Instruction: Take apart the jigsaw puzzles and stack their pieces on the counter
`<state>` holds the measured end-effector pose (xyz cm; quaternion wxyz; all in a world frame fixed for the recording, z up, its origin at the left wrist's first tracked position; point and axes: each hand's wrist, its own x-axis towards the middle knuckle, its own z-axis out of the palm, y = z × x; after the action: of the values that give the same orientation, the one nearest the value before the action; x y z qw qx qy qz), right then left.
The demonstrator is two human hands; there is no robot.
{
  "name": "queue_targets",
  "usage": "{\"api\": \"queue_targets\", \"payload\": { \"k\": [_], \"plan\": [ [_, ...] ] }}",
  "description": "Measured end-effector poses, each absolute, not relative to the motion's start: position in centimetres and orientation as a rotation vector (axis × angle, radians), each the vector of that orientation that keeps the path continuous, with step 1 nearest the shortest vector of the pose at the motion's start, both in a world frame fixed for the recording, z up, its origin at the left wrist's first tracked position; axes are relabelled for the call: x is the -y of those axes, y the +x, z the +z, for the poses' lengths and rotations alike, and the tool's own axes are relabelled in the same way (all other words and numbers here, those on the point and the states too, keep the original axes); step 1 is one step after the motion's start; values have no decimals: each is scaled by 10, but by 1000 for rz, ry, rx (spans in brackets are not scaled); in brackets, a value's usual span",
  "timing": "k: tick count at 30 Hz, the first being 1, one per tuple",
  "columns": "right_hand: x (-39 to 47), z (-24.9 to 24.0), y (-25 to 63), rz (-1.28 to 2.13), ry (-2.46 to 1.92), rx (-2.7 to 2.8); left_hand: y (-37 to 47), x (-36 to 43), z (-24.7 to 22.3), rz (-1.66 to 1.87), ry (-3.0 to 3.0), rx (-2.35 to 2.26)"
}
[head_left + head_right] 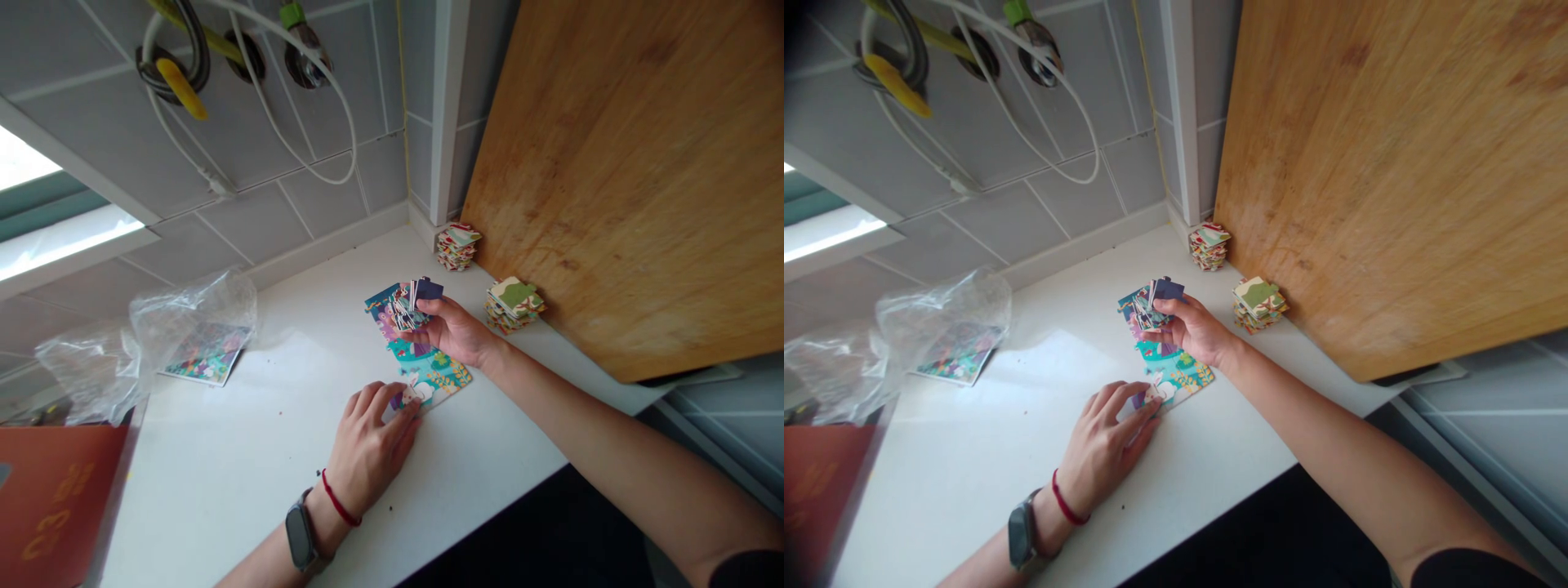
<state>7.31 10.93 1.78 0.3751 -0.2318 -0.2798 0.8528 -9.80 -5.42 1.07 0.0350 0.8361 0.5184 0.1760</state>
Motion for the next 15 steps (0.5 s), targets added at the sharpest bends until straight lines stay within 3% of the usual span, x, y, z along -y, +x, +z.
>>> {"api": "queue_targets", "payload": {
  "k": [11,15],
  "plan": [
    [-109,18,73,2188,-632,723,-98,54,16,504,2608,-1536],
    [-108,20,74,2203,-633,724,-107,48,22,741,2271,-1472]
  ]
}}
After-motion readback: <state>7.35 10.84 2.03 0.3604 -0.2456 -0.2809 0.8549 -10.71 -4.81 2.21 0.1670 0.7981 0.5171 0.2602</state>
